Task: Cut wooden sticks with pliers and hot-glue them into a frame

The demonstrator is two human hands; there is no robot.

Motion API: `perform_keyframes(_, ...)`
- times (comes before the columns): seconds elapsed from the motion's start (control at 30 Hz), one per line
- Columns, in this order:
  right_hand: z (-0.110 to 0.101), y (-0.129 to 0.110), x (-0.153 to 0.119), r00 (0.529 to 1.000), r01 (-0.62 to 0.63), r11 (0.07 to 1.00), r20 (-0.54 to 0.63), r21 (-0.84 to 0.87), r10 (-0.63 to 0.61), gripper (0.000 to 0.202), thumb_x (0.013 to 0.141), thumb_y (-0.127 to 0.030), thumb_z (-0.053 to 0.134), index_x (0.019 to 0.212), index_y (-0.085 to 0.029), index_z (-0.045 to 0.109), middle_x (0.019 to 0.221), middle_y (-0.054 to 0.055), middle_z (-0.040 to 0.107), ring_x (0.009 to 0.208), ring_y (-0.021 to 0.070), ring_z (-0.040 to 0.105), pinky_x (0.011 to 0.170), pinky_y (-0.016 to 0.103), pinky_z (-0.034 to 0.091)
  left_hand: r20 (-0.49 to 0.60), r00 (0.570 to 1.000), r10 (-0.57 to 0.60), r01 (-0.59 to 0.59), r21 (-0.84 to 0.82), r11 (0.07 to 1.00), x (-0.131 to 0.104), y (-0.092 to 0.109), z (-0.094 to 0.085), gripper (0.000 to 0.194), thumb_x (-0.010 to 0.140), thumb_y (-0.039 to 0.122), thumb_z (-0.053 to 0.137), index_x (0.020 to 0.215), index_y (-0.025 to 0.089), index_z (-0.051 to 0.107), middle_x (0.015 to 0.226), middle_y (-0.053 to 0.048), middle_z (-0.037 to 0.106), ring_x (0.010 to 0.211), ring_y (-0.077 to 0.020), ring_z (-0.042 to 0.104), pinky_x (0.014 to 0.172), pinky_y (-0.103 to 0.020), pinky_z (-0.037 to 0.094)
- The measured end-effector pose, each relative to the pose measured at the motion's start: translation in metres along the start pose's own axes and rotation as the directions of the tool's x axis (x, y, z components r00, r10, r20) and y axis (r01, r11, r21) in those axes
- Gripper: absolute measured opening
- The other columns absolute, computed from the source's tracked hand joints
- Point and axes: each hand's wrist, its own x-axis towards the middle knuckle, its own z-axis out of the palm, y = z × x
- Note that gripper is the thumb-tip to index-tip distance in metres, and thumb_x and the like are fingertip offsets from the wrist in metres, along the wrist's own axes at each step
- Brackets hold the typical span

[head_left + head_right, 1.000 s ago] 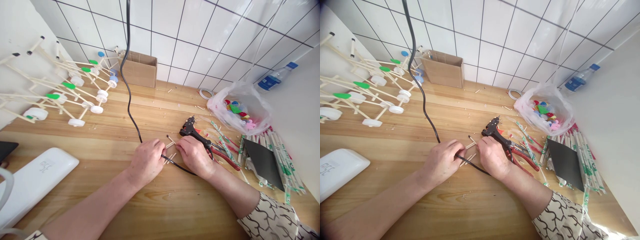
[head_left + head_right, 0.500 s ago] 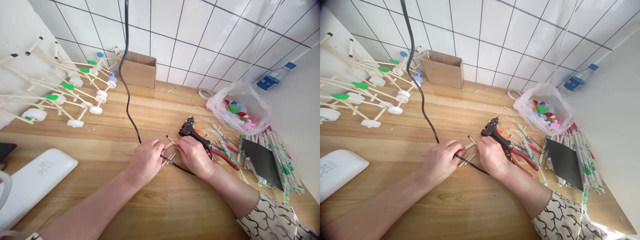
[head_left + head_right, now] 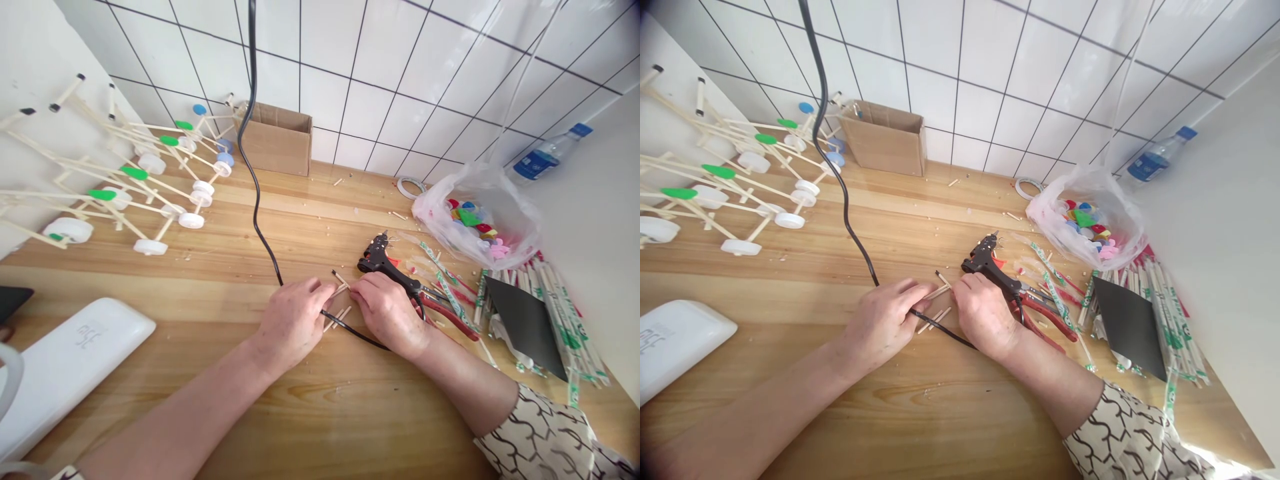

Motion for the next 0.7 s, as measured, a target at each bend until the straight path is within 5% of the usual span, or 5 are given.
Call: perform_keyframes(0.7, 0.0004, 0.0003, 0.0001, 1.000, 0.017, 1.000, -0.007, 0.011, -0.017, 0.023, 0.088, -0.011, 0.046, 0.075, -0.014, 0.065, 0.075, 0.008, 0.063, 0.076, 0.0195, 0.056, 0.070, 0.029, 0.046, 0.081, 0.997, 0.010, -0.016, 0.071, 0.997, 0.0032, 0.0032, -0.0049, 0.046, 0.075, 0.004, 0.043, 0.112, 0.026, 0.060, 0.086, -0.002, 0.063, 0.075, -0.0196, 0.060, 0.066, -0.030, 0.044)
